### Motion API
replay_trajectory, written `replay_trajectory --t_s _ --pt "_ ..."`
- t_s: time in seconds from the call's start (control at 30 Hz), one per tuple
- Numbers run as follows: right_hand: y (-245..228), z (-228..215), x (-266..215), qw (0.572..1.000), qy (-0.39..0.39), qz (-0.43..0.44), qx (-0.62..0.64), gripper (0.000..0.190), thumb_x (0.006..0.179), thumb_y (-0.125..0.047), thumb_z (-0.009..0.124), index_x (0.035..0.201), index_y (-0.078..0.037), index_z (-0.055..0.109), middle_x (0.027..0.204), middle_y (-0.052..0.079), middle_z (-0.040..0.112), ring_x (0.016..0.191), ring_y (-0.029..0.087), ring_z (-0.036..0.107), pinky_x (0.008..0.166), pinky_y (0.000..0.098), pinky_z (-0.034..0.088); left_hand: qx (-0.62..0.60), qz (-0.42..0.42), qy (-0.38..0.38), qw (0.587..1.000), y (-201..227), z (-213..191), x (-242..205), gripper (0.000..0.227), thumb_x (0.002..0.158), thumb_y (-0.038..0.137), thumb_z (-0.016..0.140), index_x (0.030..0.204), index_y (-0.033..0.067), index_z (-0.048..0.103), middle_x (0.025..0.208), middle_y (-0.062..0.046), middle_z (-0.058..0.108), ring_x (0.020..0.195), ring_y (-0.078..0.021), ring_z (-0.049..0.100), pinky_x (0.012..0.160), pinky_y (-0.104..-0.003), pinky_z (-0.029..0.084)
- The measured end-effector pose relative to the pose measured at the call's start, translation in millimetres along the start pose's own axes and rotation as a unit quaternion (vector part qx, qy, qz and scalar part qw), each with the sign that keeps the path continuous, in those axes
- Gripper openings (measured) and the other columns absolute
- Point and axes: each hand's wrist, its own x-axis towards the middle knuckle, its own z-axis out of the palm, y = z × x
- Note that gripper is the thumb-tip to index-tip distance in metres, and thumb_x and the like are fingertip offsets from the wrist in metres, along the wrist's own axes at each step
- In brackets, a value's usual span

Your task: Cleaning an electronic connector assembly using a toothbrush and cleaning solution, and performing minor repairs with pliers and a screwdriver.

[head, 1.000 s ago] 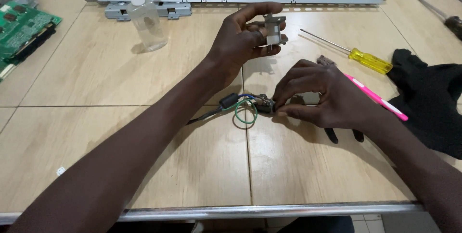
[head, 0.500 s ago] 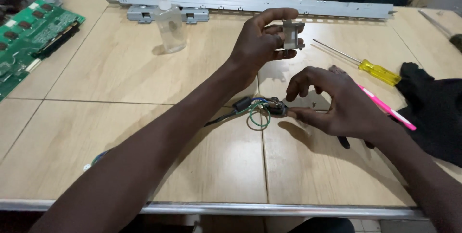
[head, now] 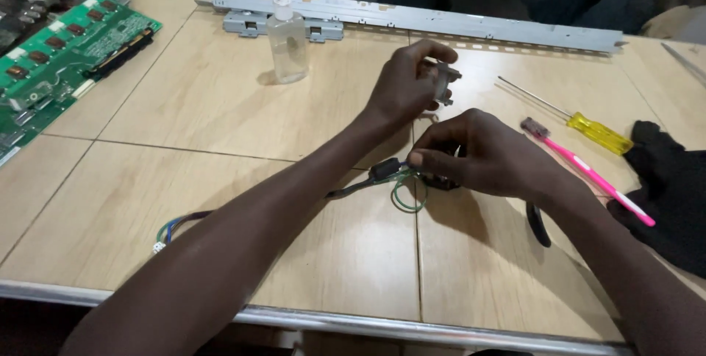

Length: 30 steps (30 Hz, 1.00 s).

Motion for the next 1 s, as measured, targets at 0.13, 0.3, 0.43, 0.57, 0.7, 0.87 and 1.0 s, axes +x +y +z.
replay_trajectory --t_s 0.13,0.3,0.43,0.57,0.7,0.87,1.0 --pt "12 9 -2 0.984 0.056 0.024 0.167 0.023 0.091 -0.025 0.074 0.089 -0.005 0.086 0.071 0.006 0.075 0.064 0.013 0.061 0.06 0.03 0.044 0.211 0.167 -0.041 0.962 -6 -1 -5 0.021 0.089 0.004 0.056 0.106 0.0124 0.066 0.092 -0.01 0.079 0.076 -0.0239 0.076 0.057 -0.036 0.055" --pt "11 7 -18 0.976 0.111 -0.005 0.185 0.016 0.085 -0.015 0.075 0.083 -0.006 0.087 0.071 0.006 0.081 0.064 0.011 0.067 0.063 0.0272 0.052 0.35 0.299 -0.09 0.883 -5 2 -18 0.051 0.062 -0.009 0.053 0.109 0.0114 0.058 0.097 -0.013 0.076 0.078 -0.0366 0.072 0.058 -0.045 0.047" --pt "12 4 -21 0.985 0.104 -0.053 0.13 0.011 0.078 -0.012 0.071 0.072 -0.009 0.079 0.065 0.003 0.076 0.059 0.011 0.067 0.058 0.0275 0.052 0.381 0.294 -0.118 0.868 -2 4 -21 0.051 0.07 -0.008 0.061 0.117 0.0116 0.059 0.107 -0.013 0.075 0.077 -0.0341 0.072 0.057 -0.044 0.051" --pt "32 3 -16 0.975 0.069 -0.121 0.171 0.014 0.091 -0.019 0.073 0.092 -0.008 0.081 0.073 0.006 0.078 0.061 0.013 0.072 0.057 0.0261 0.059 0.398 0.29 -0.112 0.863 0 6 -20 0.051 0.079 -0.011 0.069 0.127 0.0049 0.061 0.113 -0.018 0.075 0.069 -0.0264 0.073 0.06 -0.04 0.06" --pt "31 6 -16 0.975 0.066 -0.113 0.182 0.023 0.09 -0.028 0.073 0.092 -0.007 0.083 0.072 0.004 0.077 0.061 0.011 0.065 0.055 0.0254 0.05 0.387 0.244 -0.125 0.88 2 1 -23 0.04 0.084 -0.006 0.059 0.121 0.0089 0.063 0.1 -0.013 0.073 0.081 -0.0299 0.072 0.062 -0.042 0.052" --pt "37 1 -12 0.958 0.088 -0.161 0.218 0.017 0.092 -0.018 0.075 0.092 -0.002 0.081 0.066 0.007 0.07 0.067 0.012 0.062 0.059 0.0247 0.057 0.427 0.187 -0.143 0.873 1 2 -16 0.029 0.093 0.002 0.064 0.118 0.0179 0.061 0.108 -0.015 0.071 0.101 -0.0494 0.069 0.085 -0.061 0.057" --pt "56 -16 -8 0.95 0.157 -0.178 0.203 0.015 0.095 -0.018 0.075 0.097 -0.004 0.081 0.071 0.011 0.07 0.07 0.017 0.065 0.06 0.0289 0.057 0.422 0.163 -0.158 0.878 1 -3 -20 0.045 0.088 -0.002 0.067 0.123 0.0262 0.059 0.113 -0.011 0.069 0.108 -0.046 0.067 0.089 -0.057 0.058"
